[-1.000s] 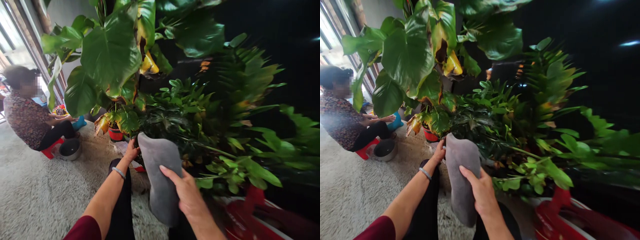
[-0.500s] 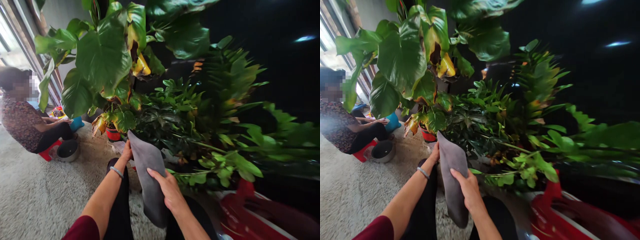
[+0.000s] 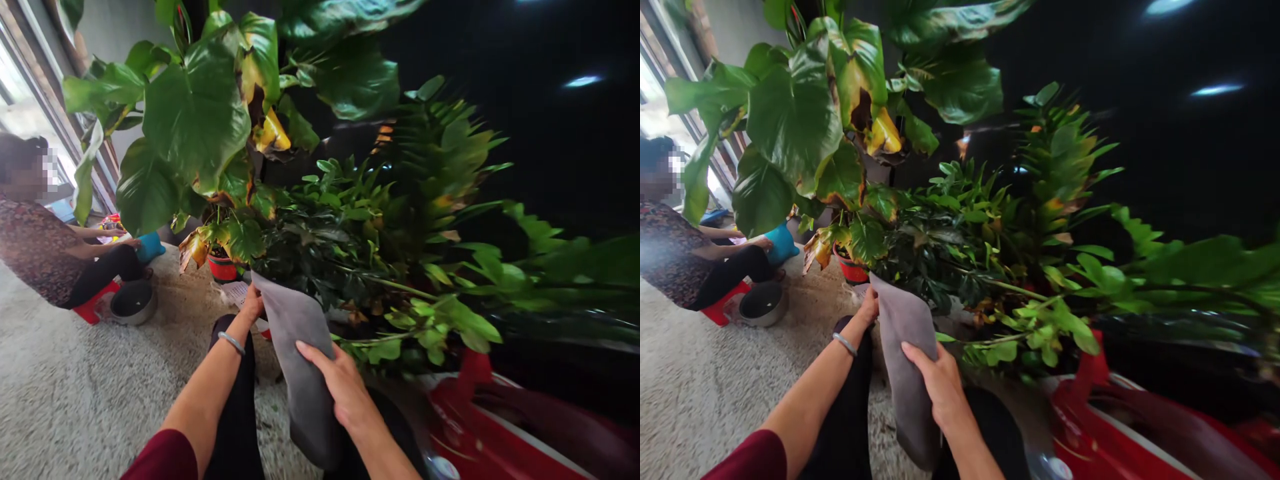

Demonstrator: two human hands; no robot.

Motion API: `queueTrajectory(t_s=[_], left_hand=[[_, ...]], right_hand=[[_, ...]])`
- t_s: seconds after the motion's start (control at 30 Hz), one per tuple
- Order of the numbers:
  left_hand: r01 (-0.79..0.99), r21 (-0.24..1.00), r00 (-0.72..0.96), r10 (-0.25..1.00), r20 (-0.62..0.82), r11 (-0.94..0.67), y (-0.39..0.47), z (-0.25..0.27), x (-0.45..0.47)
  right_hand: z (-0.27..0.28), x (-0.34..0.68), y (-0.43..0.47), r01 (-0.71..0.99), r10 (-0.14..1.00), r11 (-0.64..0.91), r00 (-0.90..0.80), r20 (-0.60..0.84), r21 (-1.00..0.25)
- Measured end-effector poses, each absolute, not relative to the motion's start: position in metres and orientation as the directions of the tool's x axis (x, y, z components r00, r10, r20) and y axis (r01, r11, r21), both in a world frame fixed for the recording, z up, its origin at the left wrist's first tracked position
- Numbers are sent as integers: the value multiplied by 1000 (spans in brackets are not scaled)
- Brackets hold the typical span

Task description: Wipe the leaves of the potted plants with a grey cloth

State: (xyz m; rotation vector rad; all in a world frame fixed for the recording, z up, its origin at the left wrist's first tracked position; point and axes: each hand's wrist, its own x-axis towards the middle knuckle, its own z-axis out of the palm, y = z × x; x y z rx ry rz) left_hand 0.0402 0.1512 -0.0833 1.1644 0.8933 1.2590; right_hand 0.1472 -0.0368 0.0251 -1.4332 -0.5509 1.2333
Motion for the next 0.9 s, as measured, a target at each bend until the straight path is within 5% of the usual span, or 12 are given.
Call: queueTrajectory(t_s=[0.27, 0.53, 0.77, 0.9], left_hand=[[-242, 970, 246, 967, 67, -6, 144, -73, 42], [-318, 948, 215, 975, 50, 21, 146, -73, 48], [-344, 939, 148, 986, 73, -18, 152, -80, 50], [-343, 939, 123, 989, 84, -37, 153, -79, 49]], right_hand=[[73, 205, 4, -403, 584, 226, 785, -208, -887], [9, 150, -35, -441, 790, -21, 543, -285, -897], [66, 181, 15, -444, 588, 307, 784, -199, -842], [36, 169, 16, -525, 728, -25, 574, -376, -850]])
